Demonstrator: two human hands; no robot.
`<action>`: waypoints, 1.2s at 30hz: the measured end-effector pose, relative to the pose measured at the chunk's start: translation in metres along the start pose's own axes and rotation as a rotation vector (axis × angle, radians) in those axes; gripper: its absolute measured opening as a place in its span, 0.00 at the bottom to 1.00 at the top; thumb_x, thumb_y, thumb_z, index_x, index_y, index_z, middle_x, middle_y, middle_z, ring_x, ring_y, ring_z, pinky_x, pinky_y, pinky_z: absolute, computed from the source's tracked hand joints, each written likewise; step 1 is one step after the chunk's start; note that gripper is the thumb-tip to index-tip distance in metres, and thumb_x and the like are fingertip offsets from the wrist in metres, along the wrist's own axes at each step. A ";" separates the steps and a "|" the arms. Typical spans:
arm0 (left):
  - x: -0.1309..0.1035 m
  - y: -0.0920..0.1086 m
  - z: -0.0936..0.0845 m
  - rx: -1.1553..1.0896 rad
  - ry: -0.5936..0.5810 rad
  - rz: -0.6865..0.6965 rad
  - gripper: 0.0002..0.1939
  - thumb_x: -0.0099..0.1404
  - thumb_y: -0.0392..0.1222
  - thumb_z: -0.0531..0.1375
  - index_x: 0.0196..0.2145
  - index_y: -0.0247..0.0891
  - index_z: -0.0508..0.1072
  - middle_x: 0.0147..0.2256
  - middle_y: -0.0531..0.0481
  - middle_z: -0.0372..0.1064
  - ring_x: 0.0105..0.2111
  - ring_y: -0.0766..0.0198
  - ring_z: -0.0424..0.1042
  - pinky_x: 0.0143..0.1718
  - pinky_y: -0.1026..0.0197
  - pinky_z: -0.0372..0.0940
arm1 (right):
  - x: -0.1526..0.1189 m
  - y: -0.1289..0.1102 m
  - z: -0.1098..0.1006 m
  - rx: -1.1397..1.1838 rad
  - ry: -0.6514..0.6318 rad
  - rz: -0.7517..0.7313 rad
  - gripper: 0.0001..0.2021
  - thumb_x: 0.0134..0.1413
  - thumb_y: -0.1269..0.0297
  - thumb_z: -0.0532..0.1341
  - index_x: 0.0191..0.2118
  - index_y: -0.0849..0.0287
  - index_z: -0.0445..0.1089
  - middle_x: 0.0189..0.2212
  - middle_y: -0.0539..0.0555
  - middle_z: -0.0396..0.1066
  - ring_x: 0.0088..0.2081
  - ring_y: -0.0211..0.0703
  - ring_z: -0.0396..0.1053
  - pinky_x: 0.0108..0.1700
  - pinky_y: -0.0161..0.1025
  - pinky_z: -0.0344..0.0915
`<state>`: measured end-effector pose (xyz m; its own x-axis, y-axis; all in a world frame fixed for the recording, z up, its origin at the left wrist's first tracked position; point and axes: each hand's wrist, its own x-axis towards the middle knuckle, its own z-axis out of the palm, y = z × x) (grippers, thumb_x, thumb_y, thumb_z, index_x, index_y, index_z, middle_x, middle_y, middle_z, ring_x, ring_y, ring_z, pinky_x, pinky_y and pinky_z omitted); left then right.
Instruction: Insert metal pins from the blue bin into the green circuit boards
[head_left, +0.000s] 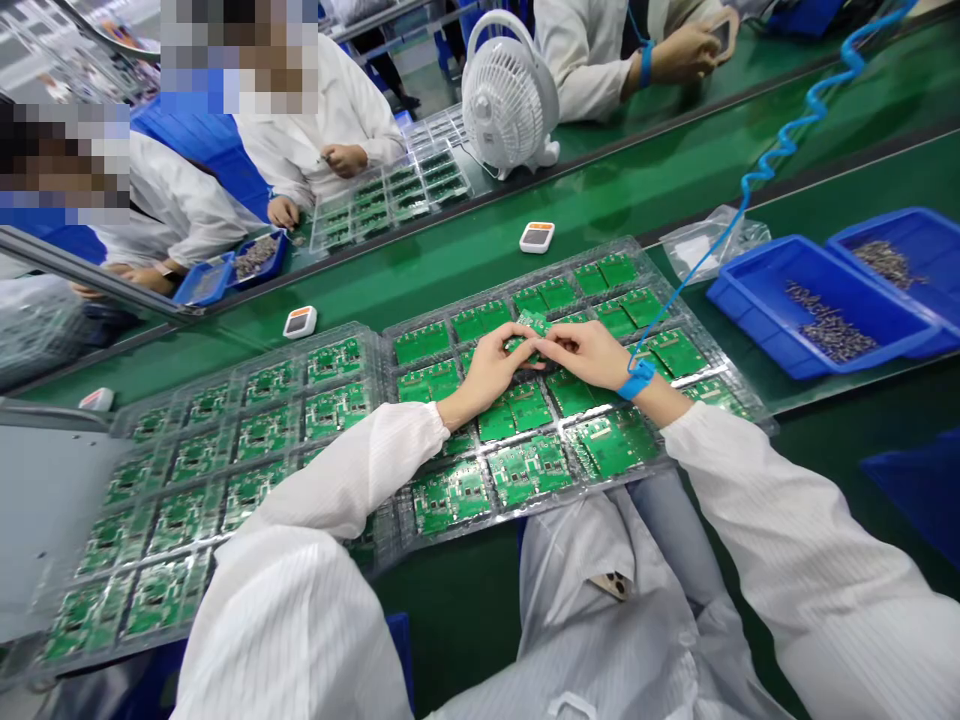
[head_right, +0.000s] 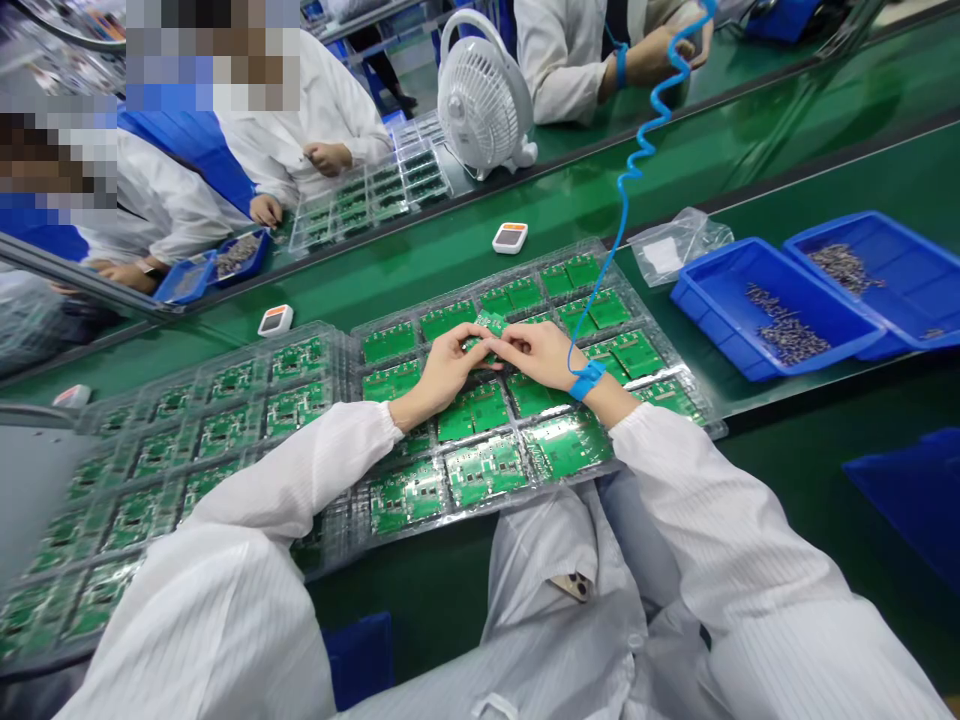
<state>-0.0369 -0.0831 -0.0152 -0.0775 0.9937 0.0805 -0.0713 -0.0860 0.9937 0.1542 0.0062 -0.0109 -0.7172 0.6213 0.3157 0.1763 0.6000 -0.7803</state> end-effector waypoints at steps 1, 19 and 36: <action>0.000 0.000 0.000 0.000 0.000 0.004 0.26 0.63 0.63 0.76 0.42 0.38 0.79 0.44 0.50 0.76 0.41 0.63 0.79 0.46 0.53 0.86 | 0.000 0.000 0.000 0.009 0.007 0.011 0.33 0.71 0.30 0.60 0.29 0.58 0.72 0.20 0.47 0.64 0.25 0.38 0.59 0.32 0.41 0.51; 0.001 -0.004 -0.002 0.111 -0.005 0.039 0.23 0.68 0.62 0.73 0.43 0.39 0.78 0.44 0.48 0.76 0.42 0.61 0.78 0.48 0.52 0.83 | 0.000 0.001 -0.001 0.012 -0.030 -0.012 0.31 0.73 0.34 0.60 0.32 0.58 0.76 0.21 0.48 0.67 0.25 0.39 0.60 0.32 0.41 0.52; -0.002 -0.011 -0.003 -0.001 0.024 0.103 0.38 0.67 0.60 0.75 0.68 0.49 0.68 0.69 0.41 0.70 0.58 0.50 0.81 0.57 0.42 0.83 | 0.009 0.007 -0.014 0.300 0.107 0.110 0.36 0.66 0.24 0.61 0.30 0.57 0.72 0.20 0.46 0.58 0.24 0.37 0.53 0.29 0.41 0.50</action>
<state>-0.0390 -0.0841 -0.0268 -0.1084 0.9776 0.1805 -0.0622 -0.1879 0.9802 0.1588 0.0233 -0.0062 -0.6273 0.7330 0.2631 0.0309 0.3610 -0.9321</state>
